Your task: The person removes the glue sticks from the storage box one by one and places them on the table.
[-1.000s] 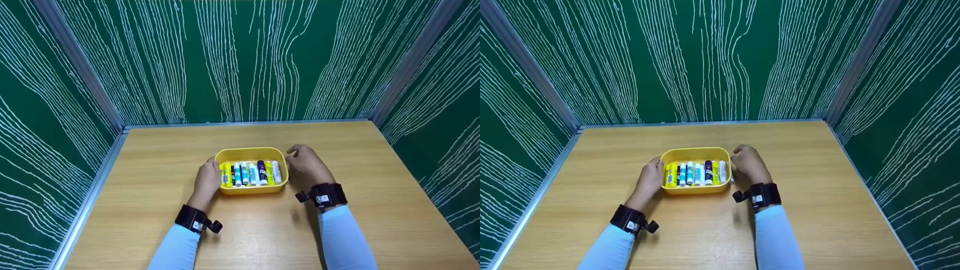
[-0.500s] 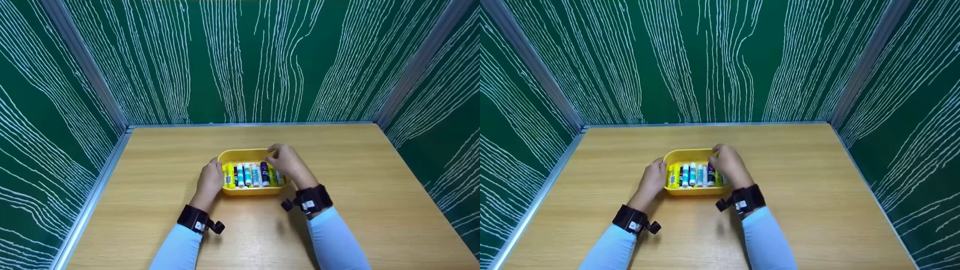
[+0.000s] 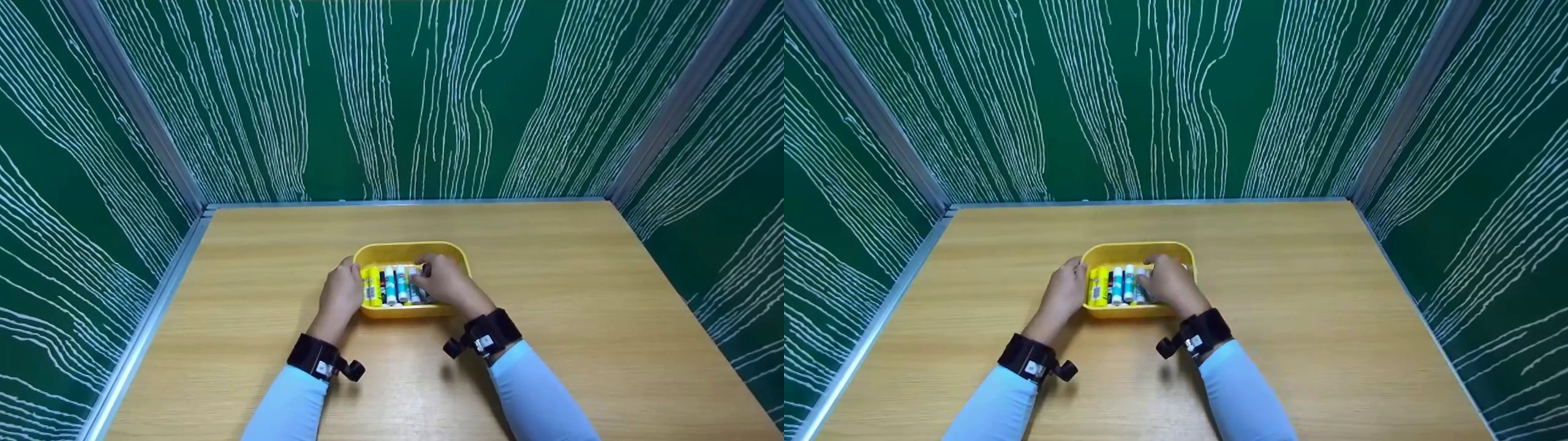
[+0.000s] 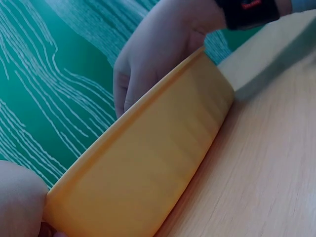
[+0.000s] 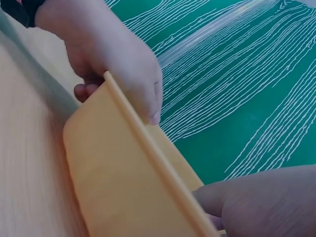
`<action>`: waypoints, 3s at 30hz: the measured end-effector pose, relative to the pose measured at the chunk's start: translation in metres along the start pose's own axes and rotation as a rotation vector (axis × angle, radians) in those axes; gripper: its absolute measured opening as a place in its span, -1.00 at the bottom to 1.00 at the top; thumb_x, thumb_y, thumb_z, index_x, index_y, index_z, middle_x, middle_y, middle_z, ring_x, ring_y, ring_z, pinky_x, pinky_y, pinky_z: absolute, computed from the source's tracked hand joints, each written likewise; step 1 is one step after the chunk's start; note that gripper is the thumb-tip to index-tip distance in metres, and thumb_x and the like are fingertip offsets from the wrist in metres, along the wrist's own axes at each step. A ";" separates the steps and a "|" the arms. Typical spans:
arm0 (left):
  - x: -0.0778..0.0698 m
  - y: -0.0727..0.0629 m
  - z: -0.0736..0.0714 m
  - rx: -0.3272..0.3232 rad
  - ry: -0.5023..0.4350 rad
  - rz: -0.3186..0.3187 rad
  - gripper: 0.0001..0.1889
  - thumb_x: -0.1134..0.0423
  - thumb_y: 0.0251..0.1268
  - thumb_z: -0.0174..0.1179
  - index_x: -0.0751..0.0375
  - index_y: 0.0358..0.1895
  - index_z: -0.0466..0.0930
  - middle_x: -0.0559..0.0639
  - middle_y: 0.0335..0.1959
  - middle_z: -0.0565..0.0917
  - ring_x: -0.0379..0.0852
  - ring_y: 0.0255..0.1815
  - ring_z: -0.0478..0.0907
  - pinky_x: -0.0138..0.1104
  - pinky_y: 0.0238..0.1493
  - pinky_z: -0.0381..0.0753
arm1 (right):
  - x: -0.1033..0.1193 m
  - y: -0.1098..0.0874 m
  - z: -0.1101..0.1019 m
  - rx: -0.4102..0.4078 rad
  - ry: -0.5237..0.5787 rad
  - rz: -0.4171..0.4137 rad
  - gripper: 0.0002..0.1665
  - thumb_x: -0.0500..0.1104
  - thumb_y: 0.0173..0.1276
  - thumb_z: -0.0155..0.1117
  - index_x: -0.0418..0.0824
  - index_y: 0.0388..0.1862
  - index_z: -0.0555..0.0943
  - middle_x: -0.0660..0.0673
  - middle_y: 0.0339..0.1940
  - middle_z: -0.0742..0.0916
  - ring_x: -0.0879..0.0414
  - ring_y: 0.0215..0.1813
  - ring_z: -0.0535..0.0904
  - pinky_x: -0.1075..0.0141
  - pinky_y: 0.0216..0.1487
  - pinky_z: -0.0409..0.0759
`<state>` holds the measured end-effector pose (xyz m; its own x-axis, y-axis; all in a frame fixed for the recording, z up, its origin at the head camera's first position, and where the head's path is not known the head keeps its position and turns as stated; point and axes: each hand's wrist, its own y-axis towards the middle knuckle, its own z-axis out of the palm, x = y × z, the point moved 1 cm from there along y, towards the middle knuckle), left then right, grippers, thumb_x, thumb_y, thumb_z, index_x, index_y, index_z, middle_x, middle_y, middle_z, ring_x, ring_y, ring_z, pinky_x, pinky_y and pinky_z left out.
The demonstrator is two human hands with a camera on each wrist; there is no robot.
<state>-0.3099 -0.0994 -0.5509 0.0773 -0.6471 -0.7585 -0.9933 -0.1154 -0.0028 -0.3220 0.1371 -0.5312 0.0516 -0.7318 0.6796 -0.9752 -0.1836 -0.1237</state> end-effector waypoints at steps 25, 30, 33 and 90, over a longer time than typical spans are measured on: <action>0.000 0.000 0.000 0.005 -0.006 0.004 -0.51 0.13 0.96 -0.15 0.39 0.56 0.54 0.38 0.38 0.76 0.18 0.32 0.77 0.10 0.43 0.75 | -0.006 0.001 0.004 0.004 0.050 -0.053 -0.54 -0.04 0.46 0.64 -0.26 0.21 0.83 -0.11 -0.22 0.83 0.09 -0.30 0.74 0.30 -0.30 0.72; 0.000 -0.001 0.000 0.002 -0.006 0.014 -0.51 0.14 0.95 -0.12 0.39 0.57 0.53 0.40 0.41 0.74 0.26 0.43 0.74 0.14 0.50 0.71 | -0.005 0.002 0.003 0.001 0.046 -0.030 -0.55 -0.07 0.44 0.62 -0.25 0.22 0.83 -0.12 -0.20 0.82 0.06 -0.26 0.73 0.29 -0.28 0.71; 0.000 -0.001 0.000 0.006 -0.007 0.011 -0.51 0.13 0.95 -0.12 0.38 0.58 0.52 0.40 0.43 0.73 0.28 0.47 0.72 0.15 0.52 0.69 | -0.004 0.002 0.003 0.001 0.047 -0.018 -0.57 -0.09 0.44 0.61 -0.23 0.20 0.82 -0.12 -0.20 0.81 0.05 -0.25 0.71 0.29 -0.28 0.68; 0.002 0.000 0.002 -0.010 0.016 0.021 -0.53 0.13 0.94 -0.12 0.37 0.50 0.59 0.39 0.32 0.78 0.26 0.33 0.78 0.15 0.39 0.76 | -0.028 -0.019 -0.087 -0.051 0.172 0.025 -0.52 -0.16 0.66 0.32 -0.23 0.48 0.64 -0.32 0.11 0.74 -0.08 -0.06 0.72 0.10 -0.03 0.85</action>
<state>-0.3096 -0.0995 -0.5535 0.0578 -0.6617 -0.7475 -0.9939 -0.1087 0.0194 -0.3238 0.2176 -0.4849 -0.0060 -0.6118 0.7910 -0.9855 -0.1305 -0.1084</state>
